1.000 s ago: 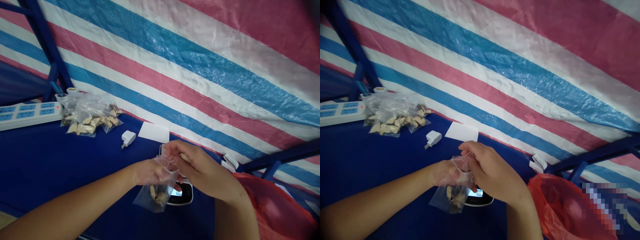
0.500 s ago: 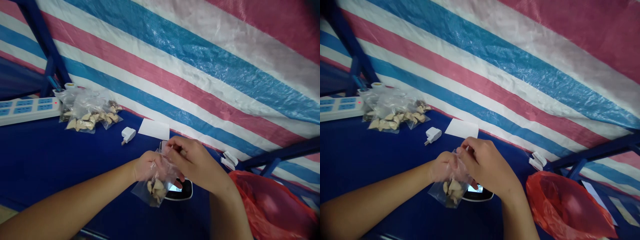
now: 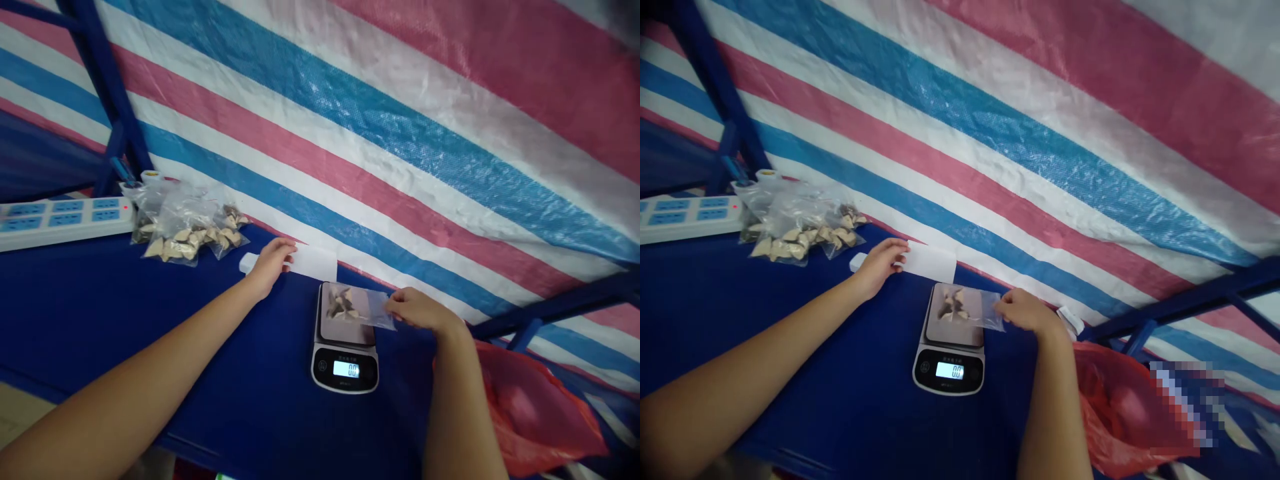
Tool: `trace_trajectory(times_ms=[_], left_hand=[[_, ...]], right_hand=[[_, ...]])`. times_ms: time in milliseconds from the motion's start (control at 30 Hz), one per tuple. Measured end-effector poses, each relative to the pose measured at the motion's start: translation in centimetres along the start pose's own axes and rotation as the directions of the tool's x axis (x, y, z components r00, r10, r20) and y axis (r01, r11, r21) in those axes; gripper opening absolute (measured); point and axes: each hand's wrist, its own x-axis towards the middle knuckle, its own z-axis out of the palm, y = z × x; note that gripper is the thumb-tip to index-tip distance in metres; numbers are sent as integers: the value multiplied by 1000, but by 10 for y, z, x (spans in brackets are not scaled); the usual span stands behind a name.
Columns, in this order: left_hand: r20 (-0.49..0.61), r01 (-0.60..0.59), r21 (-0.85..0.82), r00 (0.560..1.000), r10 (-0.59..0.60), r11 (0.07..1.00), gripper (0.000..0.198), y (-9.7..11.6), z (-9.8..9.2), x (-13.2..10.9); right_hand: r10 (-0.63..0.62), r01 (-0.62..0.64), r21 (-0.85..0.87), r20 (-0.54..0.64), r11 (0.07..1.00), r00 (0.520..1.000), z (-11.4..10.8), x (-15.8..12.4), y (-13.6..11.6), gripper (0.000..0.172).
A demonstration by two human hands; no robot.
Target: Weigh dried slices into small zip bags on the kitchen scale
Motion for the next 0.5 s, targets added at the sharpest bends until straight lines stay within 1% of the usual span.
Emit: trace_trajectory(times_ms=[33,67,133,200,233,267,300,367,400,433,500], left_hand=[[-21,-46,6,999,46,999,27,-2,-1,3],[16,-75,12,997,75,997,26,-5,0,3],[161,-116,41,981,108,992,24,-11,4,-2],[270,-163,111,954,129,980,23,-18,10,-10],[291,-192,153,946,141,969,23,-22,12,-13],[295,-219,193,943,156,957,22,-26,14,-15],[290,-243,232,941,172,942,22,-30,14,-16],[285,-285,302,938,199,910,23,-36,14,-16],[287,-300,330,935,208,895,24,-38,14,-15],[294,-313,352,932,213,882,24,-40,13,-14],[312,-332,383,925,217,862,25,-41,13,-12]], right_hand=[[22,-22,-3,3,1000,1000,0,3,3,35],[26,-26,9,-1,1000,1000,-1,4,5,37],[31,-28,70,-37,997,999,-4,1,8,40],[61,-42,155,-119,987,991,-5,-5,11,41],[83,-42,221,-179,974,980,-4,-7,14,40],[109,-24,332,-241,943,964,-1,-9,18,38],[139,15,464,-296,886,945,5,-10,22,35],[193,119,696,-353,708,916,21,-9,31,29],[205,156,764,-354,626,912,30,-9,36,29],[206,172,804,-342,570,917,39,-9,40,31],[175,166,843,-292,512,940,55,-9,49,41]])
